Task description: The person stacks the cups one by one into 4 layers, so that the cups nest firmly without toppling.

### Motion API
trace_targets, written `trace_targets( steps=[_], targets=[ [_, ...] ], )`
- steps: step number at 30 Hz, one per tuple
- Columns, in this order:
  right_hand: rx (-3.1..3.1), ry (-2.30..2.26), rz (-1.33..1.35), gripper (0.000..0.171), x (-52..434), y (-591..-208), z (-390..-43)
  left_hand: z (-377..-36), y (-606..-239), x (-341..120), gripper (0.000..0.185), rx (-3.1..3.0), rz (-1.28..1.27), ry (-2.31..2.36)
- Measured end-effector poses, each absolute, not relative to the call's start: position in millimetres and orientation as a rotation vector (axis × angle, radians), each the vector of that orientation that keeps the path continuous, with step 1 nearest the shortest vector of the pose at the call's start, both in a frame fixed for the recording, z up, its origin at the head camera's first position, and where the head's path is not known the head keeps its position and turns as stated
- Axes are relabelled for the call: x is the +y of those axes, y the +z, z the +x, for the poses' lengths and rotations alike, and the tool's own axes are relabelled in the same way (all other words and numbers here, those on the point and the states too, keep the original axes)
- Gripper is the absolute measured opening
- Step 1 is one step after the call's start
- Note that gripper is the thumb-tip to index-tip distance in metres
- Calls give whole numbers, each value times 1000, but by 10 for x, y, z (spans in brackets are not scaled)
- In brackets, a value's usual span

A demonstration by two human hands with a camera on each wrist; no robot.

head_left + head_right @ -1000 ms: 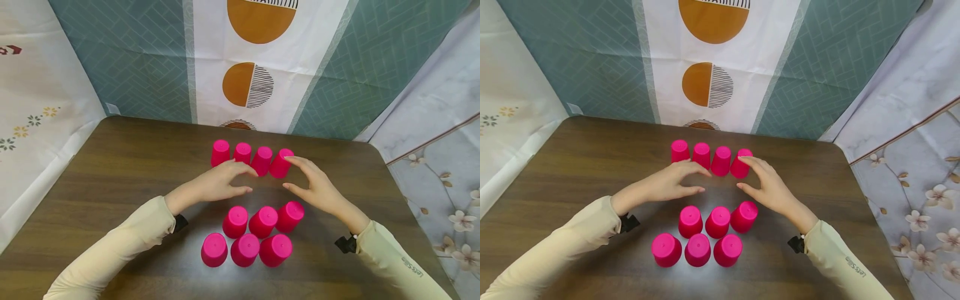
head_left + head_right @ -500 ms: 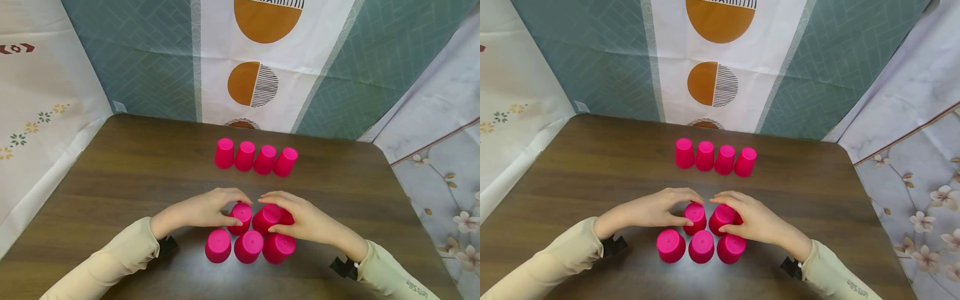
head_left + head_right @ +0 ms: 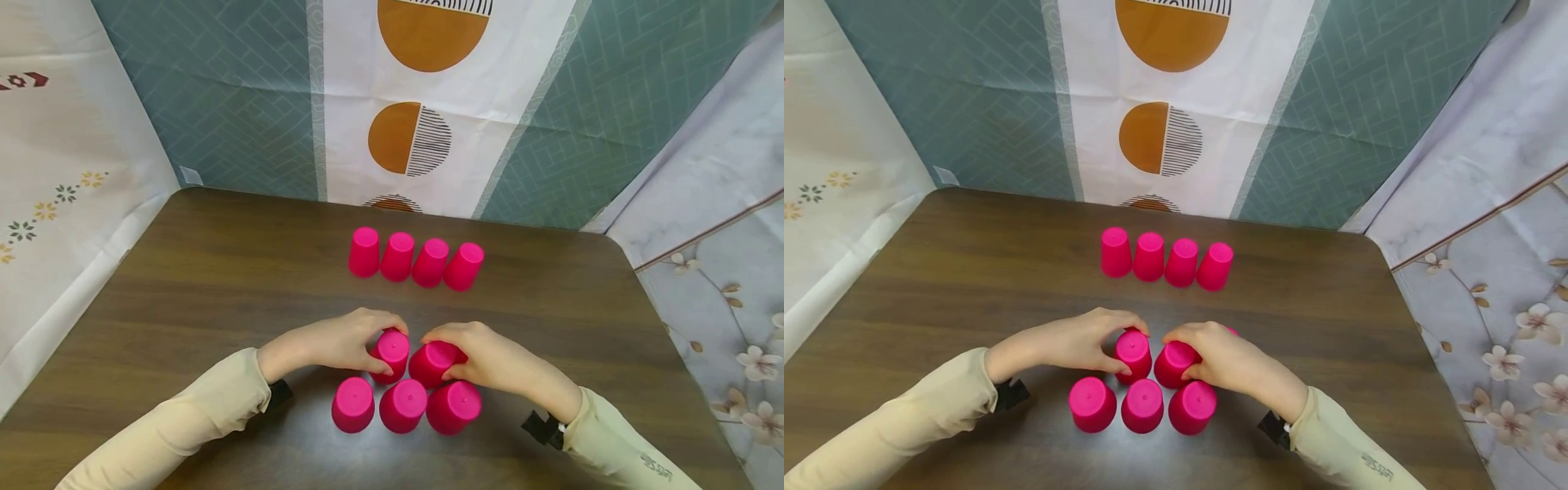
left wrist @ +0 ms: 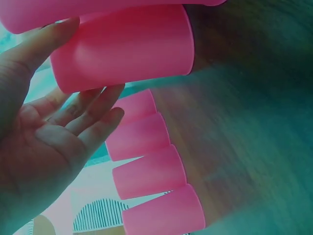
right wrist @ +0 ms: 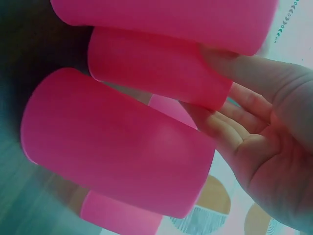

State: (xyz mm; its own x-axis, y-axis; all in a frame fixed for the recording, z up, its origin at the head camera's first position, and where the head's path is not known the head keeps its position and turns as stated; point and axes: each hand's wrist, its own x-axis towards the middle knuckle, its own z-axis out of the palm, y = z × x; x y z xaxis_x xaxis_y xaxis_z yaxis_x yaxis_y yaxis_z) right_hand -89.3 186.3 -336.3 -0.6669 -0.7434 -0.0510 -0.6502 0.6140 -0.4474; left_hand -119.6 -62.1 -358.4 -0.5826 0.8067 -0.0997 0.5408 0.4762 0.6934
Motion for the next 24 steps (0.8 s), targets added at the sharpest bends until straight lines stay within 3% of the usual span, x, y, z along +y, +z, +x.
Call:
trace_targets(
  steps=[11, 24],
  targets=[
    [2628, -545, -1138, 48, 1854, -3363, -892, -1262, -3576, -714, 51, 2356, 1075, 998],
    [2635, -566, -1142, 48, 1852, -3372, -908, -1711, -3306, -890, 52, 2596, 1001, 1332]
  ],
)
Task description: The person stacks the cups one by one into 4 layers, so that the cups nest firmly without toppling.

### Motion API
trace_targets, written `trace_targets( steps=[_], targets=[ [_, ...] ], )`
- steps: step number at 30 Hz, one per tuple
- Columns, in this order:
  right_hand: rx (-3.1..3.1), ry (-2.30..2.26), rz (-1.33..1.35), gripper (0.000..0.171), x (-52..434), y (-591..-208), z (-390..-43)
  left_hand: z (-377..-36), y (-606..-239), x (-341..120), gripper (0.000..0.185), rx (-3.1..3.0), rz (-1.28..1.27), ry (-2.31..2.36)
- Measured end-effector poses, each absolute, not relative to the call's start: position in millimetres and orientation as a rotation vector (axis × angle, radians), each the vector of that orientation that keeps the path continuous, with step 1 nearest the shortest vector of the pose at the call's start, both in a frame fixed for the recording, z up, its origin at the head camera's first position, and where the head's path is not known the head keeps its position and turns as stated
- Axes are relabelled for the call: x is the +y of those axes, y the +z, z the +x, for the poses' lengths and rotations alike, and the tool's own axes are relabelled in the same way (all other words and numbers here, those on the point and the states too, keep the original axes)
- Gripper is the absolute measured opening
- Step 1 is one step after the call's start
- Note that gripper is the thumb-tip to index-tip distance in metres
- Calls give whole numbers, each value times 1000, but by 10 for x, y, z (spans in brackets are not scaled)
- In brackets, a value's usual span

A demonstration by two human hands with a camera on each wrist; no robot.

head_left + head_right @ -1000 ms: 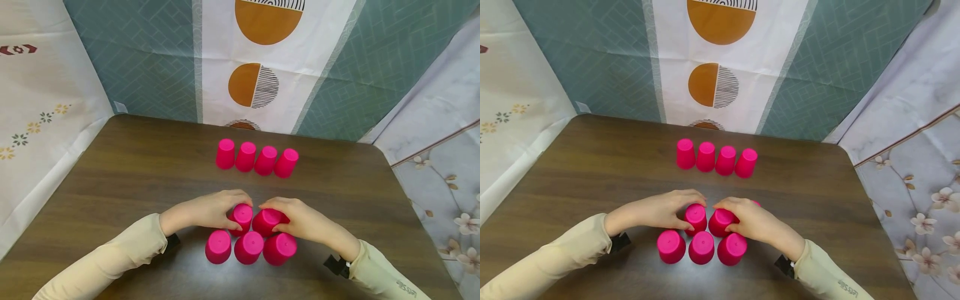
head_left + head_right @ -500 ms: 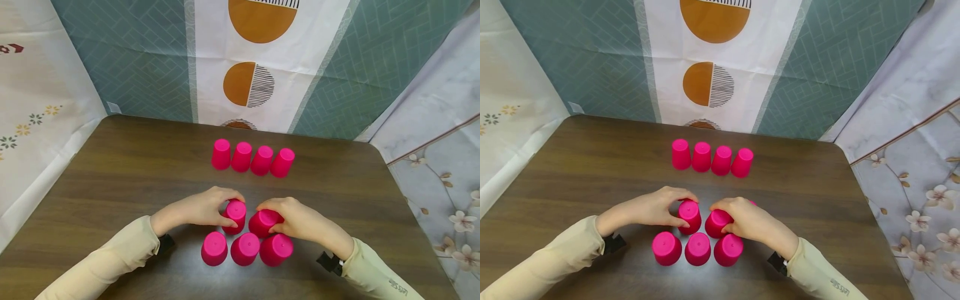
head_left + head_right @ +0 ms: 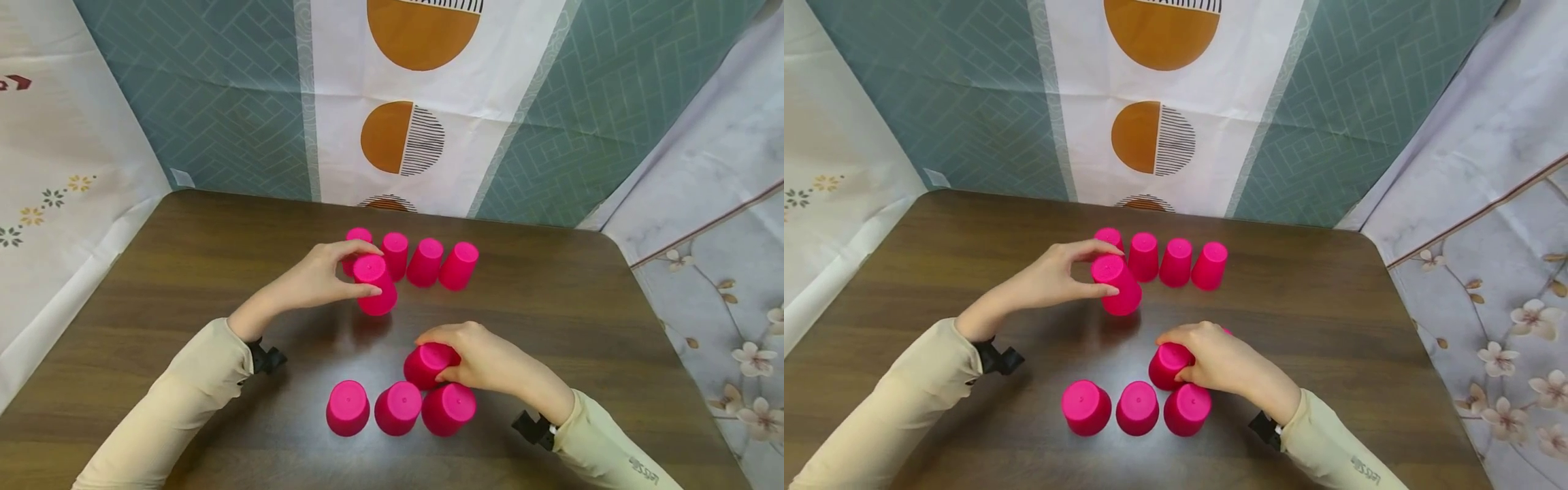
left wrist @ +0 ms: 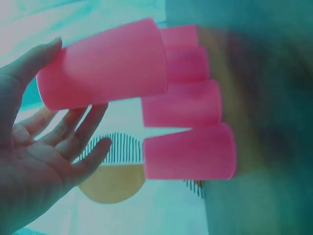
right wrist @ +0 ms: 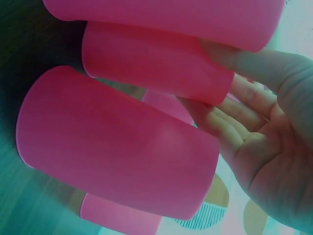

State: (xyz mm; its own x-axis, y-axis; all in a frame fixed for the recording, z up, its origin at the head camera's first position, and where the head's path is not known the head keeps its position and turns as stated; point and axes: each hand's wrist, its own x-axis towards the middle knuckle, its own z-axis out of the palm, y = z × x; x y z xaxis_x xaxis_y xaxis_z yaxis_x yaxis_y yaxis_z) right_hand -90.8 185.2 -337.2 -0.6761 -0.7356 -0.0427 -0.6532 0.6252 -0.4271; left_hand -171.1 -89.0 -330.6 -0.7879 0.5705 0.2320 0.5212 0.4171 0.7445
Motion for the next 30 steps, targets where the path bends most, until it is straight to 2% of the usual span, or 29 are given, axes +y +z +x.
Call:
trace_targets(
  steps=[11, 30],
  targets=[
    [2639, -541, -1090, 47, 1775, -3354, -915, -2156, -3237, -942, 52, 2667, 739, 1502],
    [2625, -575, -1064, 47, 1796, -3365, -926, -2356, -3004, -790, 53, 2672, 508, 1586]
  ],
)
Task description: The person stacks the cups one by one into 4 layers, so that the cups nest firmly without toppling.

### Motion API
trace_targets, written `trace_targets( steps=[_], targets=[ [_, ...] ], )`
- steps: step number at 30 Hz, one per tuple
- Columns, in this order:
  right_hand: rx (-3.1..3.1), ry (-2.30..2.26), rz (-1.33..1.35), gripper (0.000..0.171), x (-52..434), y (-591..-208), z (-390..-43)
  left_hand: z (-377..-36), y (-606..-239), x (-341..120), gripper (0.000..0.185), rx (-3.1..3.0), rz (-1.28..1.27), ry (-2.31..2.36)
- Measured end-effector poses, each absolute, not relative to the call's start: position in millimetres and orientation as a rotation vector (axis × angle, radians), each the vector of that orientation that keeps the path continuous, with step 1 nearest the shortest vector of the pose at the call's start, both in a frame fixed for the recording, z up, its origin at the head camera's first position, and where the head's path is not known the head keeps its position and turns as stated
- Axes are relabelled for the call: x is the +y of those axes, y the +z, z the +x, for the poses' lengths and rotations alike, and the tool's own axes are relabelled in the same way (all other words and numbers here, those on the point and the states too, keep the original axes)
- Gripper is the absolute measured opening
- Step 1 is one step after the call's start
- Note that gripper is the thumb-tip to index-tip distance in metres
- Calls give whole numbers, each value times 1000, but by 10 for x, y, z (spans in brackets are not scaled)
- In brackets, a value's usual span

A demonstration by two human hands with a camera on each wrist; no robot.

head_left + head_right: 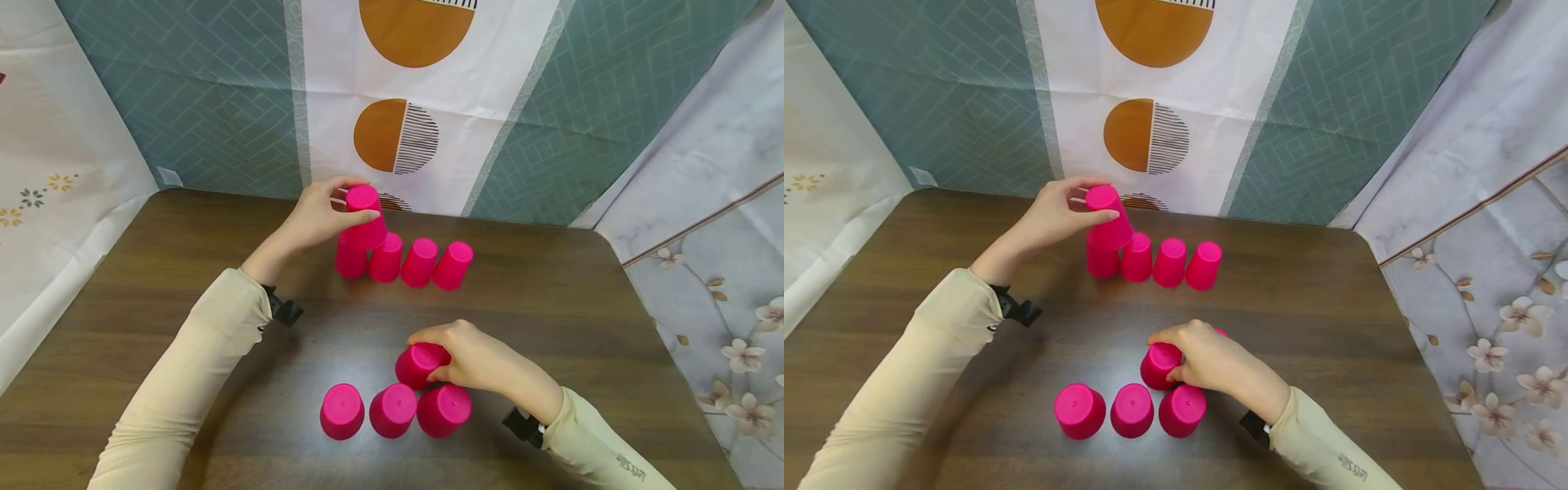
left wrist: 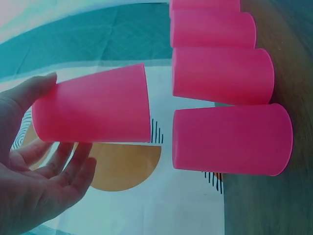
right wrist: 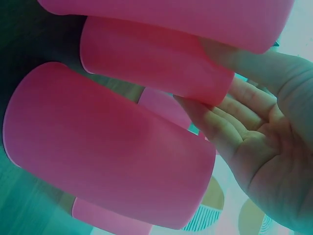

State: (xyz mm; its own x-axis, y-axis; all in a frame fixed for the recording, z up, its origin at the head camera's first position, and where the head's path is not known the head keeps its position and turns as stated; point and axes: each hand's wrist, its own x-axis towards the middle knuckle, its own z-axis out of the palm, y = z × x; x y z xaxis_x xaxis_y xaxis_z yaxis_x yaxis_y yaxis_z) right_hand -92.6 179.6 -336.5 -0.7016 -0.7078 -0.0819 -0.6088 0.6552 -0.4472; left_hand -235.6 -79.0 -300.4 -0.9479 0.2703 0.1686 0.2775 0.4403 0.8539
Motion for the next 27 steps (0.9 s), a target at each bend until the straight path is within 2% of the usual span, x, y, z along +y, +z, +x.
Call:
trace_targets(
  steps=[7, 20, 27],
  targets=[
    [2649, -538, -1046, 47, 1790, -3350, -899, -2422, -3033, -701, 52, -2667, -566, -1488],
    [2661, -528, -1031, 47, 1776, -3341, -884, -2458, -3118, -677, 65, -2689, -604, -1485],
    [2656, -540, -1034, 47, 1771, -3340, -890, -2479, -3191, -710, 59, -2639, -581, -1557]
  ],
)
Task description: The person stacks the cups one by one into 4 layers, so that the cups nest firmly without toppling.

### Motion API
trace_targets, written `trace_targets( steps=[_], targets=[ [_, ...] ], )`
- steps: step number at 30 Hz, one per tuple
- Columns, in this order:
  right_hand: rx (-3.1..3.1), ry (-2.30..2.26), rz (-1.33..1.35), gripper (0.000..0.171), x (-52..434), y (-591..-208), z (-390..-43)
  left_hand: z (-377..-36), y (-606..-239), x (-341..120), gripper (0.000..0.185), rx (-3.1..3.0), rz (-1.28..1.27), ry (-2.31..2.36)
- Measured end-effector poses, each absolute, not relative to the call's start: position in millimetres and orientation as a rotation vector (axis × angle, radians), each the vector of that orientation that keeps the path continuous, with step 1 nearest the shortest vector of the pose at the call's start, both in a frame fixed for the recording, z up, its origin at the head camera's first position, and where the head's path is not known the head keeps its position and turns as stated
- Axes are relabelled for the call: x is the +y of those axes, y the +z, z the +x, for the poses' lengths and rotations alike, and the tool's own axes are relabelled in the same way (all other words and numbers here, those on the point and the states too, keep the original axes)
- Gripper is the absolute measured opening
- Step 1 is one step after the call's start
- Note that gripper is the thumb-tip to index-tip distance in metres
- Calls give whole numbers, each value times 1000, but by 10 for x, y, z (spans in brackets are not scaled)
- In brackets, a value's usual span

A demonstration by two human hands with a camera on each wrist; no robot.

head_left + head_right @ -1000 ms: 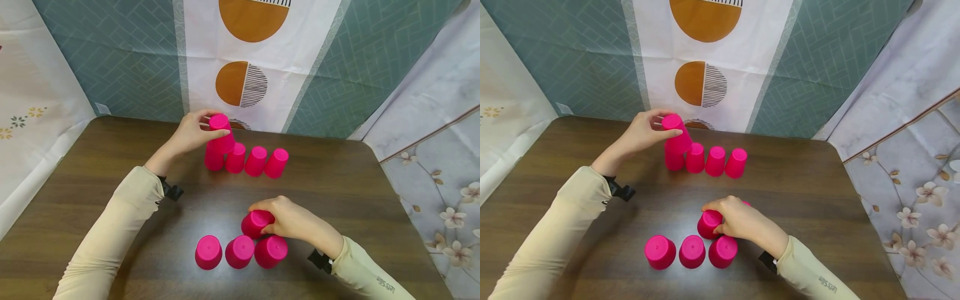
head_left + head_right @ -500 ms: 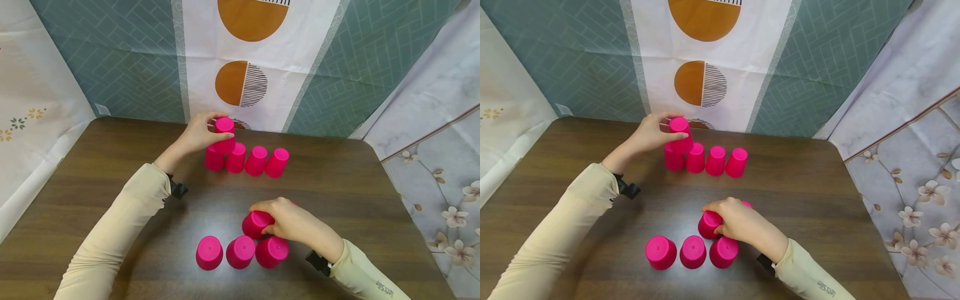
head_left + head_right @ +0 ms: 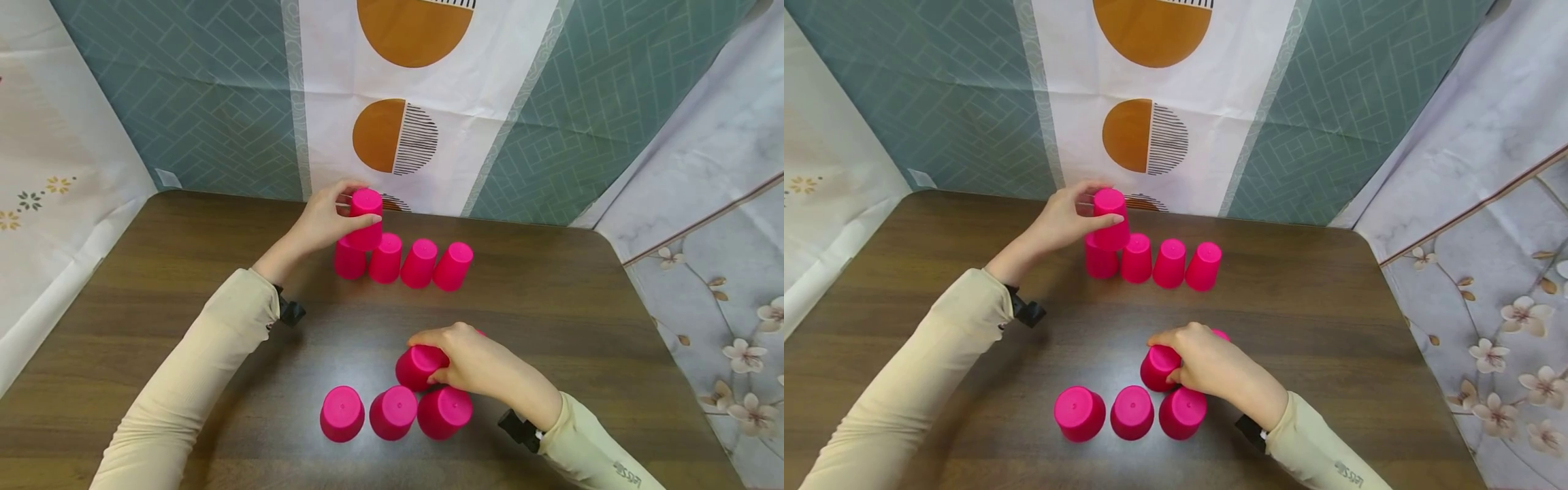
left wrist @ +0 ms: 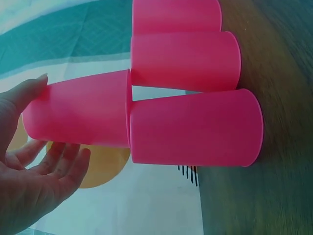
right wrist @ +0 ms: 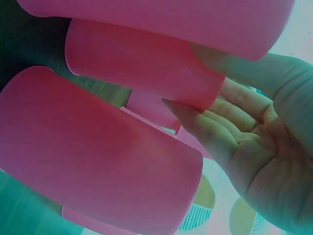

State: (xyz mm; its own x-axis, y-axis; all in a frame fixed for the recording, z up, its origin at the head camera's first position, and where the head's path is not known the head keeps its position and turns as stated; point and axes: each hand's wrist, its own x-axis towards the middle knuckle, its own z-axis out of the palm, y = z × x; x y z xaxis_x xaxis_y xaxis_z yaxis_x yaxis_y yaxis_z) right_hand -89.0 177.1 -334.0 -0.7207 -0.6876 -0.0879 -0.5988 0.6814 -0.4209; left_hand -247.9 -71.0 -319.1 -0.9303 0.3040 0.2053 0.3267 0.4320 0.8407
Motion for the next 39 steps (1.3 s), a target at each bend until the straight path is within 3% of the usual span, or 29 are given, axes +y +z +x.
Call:
trace_targets(
  steps=[26, 35, 39],
  targets=[
    [2655, -532, -1034, 48, 1792, -3358, -895, -2487, -3281, -713, 59, -2768, -608, -1505],
    [2592, -533, -1135, 50, 1835, -3349, -965, -2417, -3277, -765, 82, -2752, -600, -1444],
    [2599, -546, -1171, 53, 1877, -3343, -983, -2196, -3238, -842, 82, -2646, -523, -1389]
  ],
)
